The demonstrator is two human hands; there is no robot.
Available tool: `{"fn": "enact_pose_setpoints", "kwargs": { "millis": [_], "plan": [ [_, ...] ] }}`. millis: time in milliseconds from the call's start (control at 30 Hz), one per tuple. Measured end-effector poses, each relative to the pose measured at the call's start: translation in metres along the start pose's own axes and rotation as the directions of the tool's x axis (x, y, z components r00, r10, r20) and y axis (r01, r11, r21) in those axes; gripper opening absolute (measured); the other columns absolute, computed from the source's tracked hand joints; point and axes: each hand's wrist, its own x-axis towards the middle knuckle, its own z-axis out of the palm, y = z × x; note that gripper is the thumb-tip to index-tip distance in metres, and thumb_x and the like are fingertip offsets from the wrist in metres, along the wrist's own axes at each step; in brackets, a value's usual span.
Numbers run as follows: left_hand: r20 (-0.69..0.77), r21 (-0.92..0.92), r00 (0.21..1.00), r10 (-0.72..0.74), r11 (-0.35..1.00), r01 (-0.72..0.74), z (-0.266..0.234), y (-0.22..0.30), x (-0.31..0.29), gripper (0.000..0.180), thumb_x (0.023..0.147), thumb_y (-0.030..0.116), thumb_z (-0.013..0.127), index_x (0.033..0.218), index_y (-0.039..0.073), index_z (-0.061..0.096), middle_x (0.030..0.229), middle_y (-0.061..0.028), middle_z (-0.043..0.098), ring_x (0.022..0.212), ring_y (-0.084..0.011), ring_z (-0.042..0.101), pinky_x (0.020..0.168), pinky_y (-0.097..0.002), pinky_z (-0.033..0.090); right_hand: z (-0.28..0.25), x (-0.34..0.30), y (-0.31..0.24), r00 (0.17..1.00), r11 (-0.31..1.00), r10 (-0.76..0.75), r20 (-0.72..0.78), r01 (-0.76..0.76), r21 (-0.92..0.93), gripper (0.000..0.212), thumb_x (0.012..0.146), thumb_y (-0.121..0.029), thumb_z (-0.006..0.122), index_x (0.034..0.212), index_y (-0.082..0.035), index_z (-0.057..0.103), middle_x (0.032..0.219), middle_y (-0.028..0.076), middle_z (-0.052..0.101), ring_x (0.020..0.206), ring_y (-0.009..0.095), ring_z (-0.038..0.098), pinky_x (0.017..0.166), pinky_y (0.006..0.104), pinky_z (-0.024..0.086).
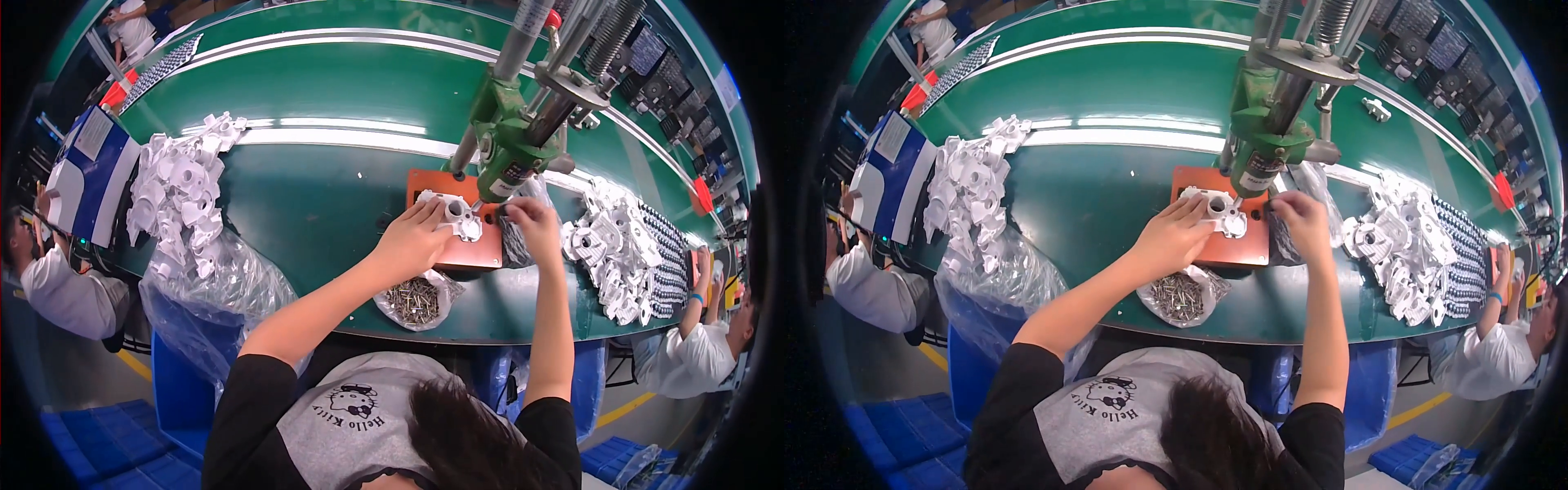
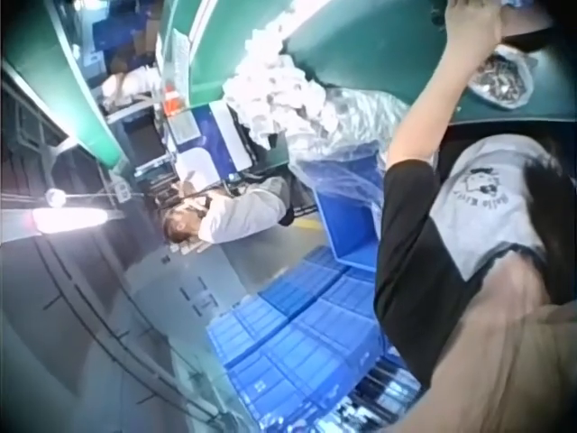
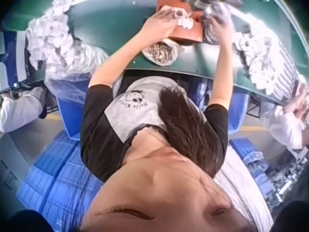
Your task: Assembling small white plastic components using a manual press at a factory workstation.
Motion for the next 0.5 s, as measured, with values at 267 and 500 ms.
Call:
{"fn": "enact_pose_setpoints", "kwargs": {
  "millis": [267, 500],
  "plan": [
    [-0.040, -0.056, 0.997, -0.073, 0.996, 0.071, 0.003, 0.006, -0.006, 0.045, 0.066, 0.038, 0.072, 0.092, 0.002, 0.060, 0.112, -0.0253, 0.056, 0.114, -0.0369, 0.051, 0.101, -0.0459, 0.037, 0.049, 0.001, -0.013, 0.985, 0.977, -0.132, 0.111, 0.148, -0.155, 0.014, 0.077, -0.003, 0.061, 0.086, 0.007, 0.061, 0.085, 0.014, 0.059, 0.078, 0.023, 0.058, 0.073, 0.0312, 0.046],
    [-0.047, -0.081, 0.996, -0.072, 0.994, 0.068, 0.005, -0.002, -0.007, 0.042, 0.067, 0.038, 0.071, 0.090, 0.004, 0.061, 0.113, -0.0233, 0.058, 0.112, -0.0343, 0.053, 0.100, -0.0436, 0.039, 0.061, -0.009, -0.008, 0.940, 0.834, -0.340, -0.019, 0.292, -0.467, 0.038, 0.075, -0.006, 0.065, 0.108, 0.003, 0.050, 0.107, 0.019, 0.050, 0.096, 0.033, 0.049, 0.082, 0.0390, 0.042]
  ]
}}
